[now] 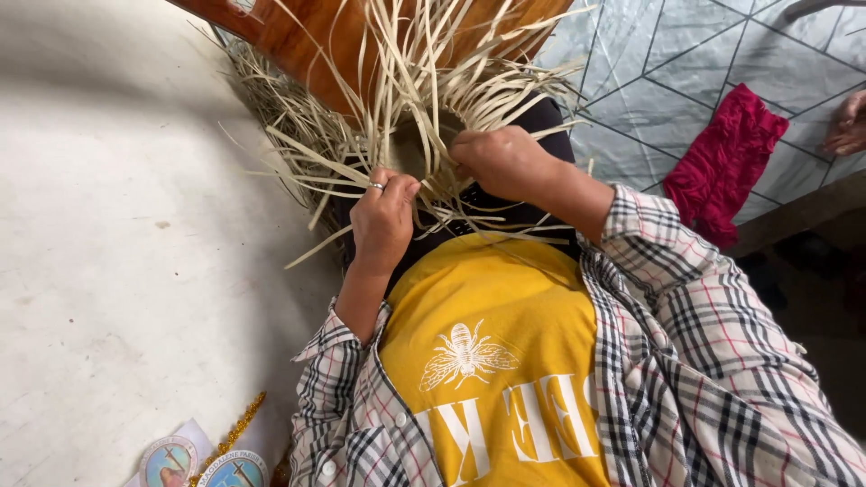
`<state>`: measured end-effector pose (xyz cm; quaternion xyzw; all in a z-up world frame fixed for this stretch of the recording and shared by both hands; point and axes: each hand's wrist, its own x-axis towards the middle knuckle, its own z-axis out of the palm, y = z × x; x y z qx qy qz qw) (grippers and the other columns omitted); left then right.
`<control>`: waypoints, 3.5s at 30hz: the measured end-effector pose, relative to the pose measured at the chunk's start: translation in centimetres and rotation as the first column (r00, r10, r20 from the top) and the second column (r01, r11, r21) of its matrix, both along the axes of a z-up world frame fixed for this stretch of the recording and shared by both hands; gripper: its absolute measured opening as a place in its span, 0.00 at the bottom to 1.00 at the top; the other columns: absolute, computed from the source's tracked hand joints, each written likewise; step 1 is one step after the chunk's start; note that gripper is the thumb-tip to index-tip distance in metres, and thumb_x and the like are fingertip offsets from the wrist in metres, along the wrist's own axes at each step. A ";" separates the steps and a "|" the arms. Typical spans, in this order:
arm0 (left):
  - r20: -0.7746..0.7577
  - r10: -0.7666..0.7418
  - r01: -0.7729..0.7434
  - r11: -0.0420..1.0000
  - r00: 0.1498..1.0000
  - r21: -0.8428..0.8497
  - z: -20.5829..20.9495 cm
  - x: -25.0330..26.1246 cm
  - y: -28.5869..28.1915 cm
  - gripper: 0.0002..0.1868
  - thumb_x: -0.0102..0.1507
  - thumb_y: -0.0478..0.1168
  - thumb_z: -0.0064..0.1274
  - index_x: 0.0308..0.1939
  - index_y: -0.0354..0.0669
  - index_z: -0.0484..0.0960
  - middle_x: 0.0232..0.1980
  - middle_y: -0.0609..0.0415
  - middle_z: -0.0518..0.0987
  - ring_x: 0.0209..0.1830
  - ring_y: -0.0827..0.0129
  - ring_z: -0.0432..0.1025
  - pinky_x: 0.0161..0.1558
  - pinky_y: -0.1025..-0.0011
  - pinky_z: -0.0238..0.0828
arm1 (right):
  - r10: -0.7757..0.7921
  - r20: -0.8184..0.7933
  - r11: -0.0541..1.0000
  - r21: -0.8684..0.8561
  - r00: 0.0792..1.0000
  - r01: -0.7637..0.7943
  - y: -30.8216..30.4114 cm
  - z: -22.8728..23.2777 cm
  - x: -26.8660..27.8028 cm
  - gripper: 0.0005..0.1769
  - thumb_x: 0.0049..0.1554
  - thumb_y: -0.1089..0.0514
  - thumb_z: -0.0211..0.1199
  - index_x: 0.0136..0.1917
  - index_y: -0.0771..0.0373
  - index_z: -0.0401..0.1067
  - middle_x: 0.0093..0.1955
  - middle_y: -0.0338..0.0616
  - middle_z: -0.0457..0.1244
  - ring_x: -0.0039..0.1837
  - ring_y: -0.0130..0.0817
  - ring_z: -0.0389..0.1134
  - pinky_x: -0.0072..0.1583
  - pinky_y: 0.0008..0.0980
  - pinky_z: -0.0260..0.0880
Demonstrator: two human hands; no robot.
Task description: Weaving dried plant fibers to create a circular structure, likely a hat or basket
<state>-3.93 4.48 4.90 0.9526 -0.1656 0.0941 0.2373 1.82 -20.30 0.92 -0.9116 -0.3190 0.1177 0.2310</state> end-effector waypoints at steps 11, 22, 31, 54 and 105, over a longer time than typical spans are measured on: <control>-0.096 -0.097 0.103 0.993 0.991 0.062 -2.0 -2.2 0.0 0.01 0.68 0.39 0.58 0.41 0.52 0.83 0.39 0.63 0.72 0.28 0.63 0.77 0.27 0.66 0.76 | 0.129 -0.141 0.946 -0.279 0.981 -0.165 -0.8 -1.3 -0.7 0.12 0.62 0.37 0.60 0.51 0.41 0.75 0.49 0.23 0.67 0.52 0.33 0.74 0.49 0.42 0.77; 0.067 0.030 -0.050 0.942 0.997 0.331 -4.3 -3.2 2.8 0.03 0.59 0.44 0.61 0.36 0.61 0.85 0.32 0.65 0.76 0.34 0.68 0.75 0.41 0.63 0.70 | 0.160 -0.048 0.924 -0.344 0.986 -0.167 0.0 -3.5 -0.7 0.08 0.63 0.37 0.61 0.54 0.31 0.77 0.50 0.16 0.68 0.53 0.26 0.74 0.48 0.37 0.77; 0.042 0.262 -0.244 0.811 0.964 0.532 -7.7 -4.9 14.3 0.04 0.60 0.48 0.63 0.38 0.63 0.87 0.40 0.63 0.81 0.46 0.63 0.75 0.54 0.52 0.69 | 0.143 -0.109 0.910 -0.377 0.984 -0.174 0.6 -3.2 -1.2 0.09 0.64 0.39 0.59 0.57 0.26 0.75 0.51 0.16 0.70 0.55 0.26 0.75 0.53 0.38 0.79; -0.823 -0.260 -0.110 0.926 0.505 -0.361 0.1 5.1 -4.4 0.35 0.64 0.50 0.69 0.12 0.52 0.60 0.11 0.65 0.54 0.09 0.76 0.44 0.20 0.72 0.50 | -0.287 -0.476 0.892 0.183 0.831 0.413 0.4 -2.4 0.8 0.08 0.58 0.59 0.65 0.37 0.58 0.73 0.27 0.39 0.62 0.30 0.42 0.68 0.35 0.36 0.69; -0.551 -0.292 0.052 0.911 0.782 -0.409 -1.5 1.5 -2.0 0.26 0.76 0.50 0.49 0.28 0.39 0.78 0.19 0.49 0.70 0.16 0.60 0.67 0.22 0.65 0.60 | 0.109 -0.298 0.881 -0.412 0.948 -0.231 1.6 3.8 3.4 0.15 0.65 0.36 0.59 0.49 0.43 0.80 0.46 0.28 0.67 0.51 0.31 0.73 0.50 0.35 0.76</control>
